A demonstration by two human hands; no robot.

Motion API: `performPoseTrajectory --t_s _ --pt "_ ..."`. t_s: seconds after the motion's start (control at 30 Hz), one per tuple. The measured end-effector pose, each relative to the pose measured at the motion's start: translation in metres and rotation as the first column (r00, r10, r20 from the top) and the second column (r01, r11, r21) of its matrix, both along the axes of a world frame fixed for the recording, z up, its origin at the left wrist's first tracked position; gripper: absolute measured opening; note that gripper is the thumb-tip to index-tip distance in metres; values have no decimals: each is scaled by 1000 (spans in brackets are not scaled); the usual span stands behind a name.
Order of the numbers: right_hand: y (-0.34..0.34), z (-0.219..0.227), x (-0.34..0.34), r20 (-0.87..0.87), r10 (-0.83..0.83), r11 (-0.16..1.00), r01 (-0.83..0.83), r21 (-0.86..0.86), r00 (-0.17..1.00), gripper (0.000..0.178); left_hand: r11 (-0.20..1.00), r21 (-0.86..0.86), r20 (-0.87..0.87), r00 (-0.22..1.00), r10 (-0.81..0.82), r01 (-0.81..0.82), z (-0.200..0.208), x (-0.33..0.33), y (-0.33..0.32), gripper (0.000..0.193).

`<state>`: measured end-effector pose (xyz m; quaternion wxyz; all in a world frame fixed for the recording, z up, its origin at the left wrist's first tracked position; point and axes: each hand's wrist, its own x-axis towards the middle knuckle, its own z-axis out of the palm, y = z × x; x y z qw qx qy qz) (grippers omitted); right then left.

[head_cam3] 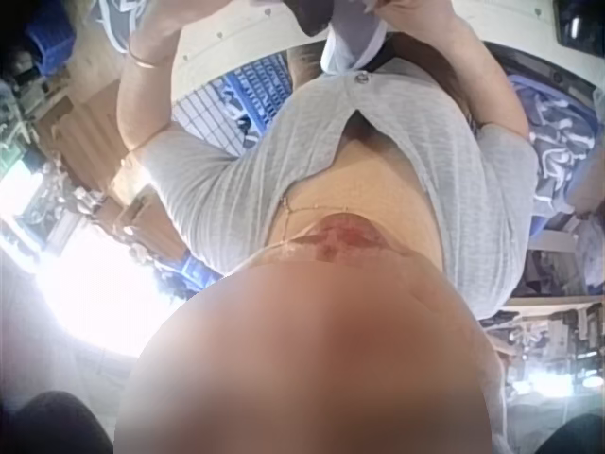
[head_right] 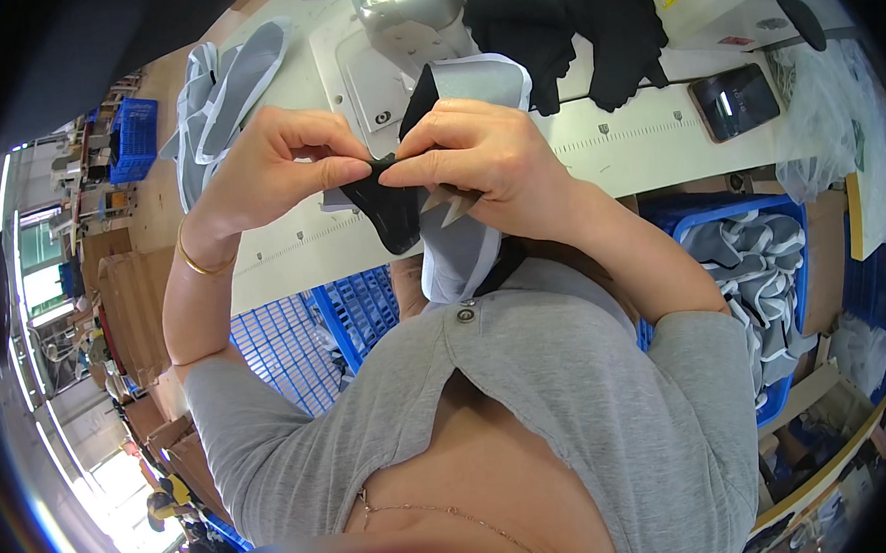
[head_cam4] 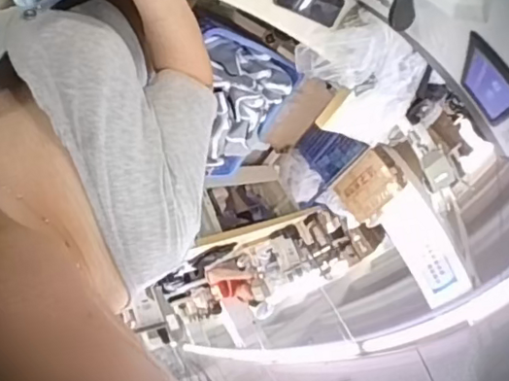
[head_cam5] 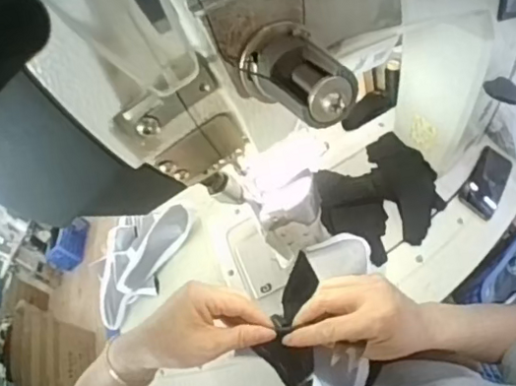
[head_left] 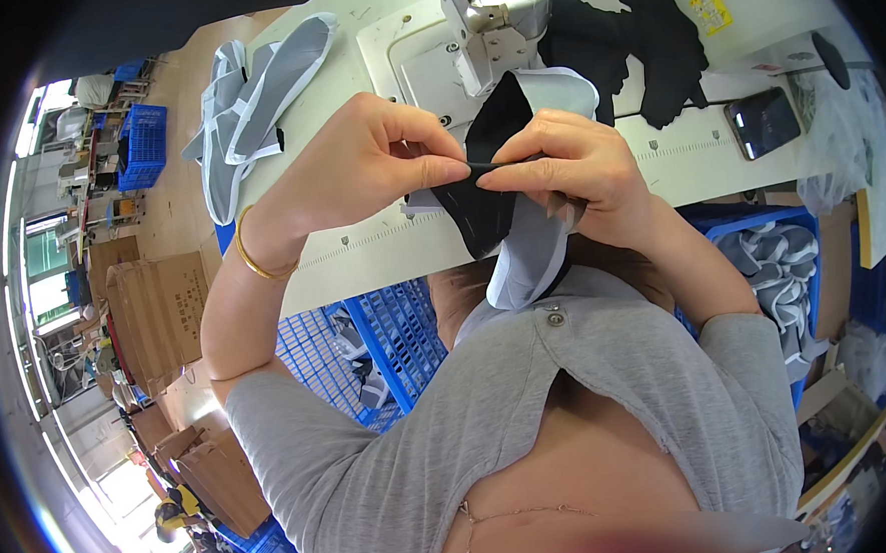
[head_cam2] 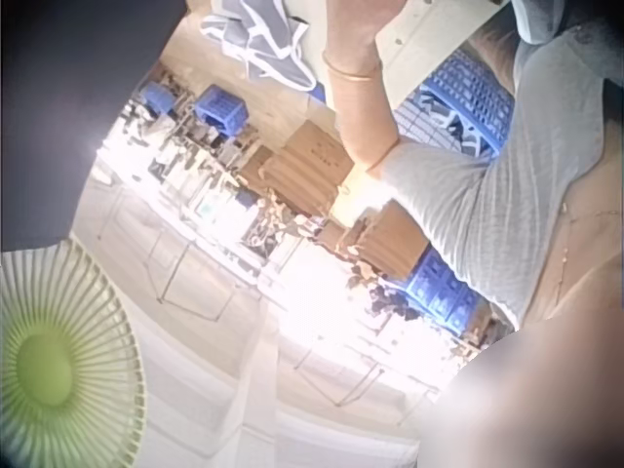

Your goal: Stitching and trimming black fabric shoe components using an industrial sewing machine.

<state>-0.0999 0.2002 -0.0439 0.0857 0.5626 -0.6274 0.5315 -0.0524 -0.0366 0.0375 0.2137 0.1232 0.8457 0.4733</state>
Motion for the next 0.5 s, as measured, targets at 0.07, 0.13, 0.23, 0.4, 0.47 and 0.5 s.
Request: performPoseTrajectory --t_s 0.07,0.13,0.23,0.4,0.47,0.5 --pt "0 2 4 158 -44 999 43 7 987 28 998 -57 19 999 26 -25 1 1 3 9" --pt "0 4 1 206 -59 998 49 49 977 22 998 -61 -25 999 31 -33 3 4 8 8" --pt "2 11 -5 181 -142 968 98 230 973 12 994 -94 -123 992 35 -47 5 7 17 8" --pt "1 9 -11 84 -43 971 22 239 996 13 981 -192 -285 958 -19 -38 9 9 21 10" --pt "1 8 -11 119 -40 971 11 241 992 13 979 -201 -324 946 -26 -42 9 9 23 11" --pt "1 7 -10 153 -39 970 1 243 988 14 979 -202 -322 946 -26 -42 8 9 23 11"
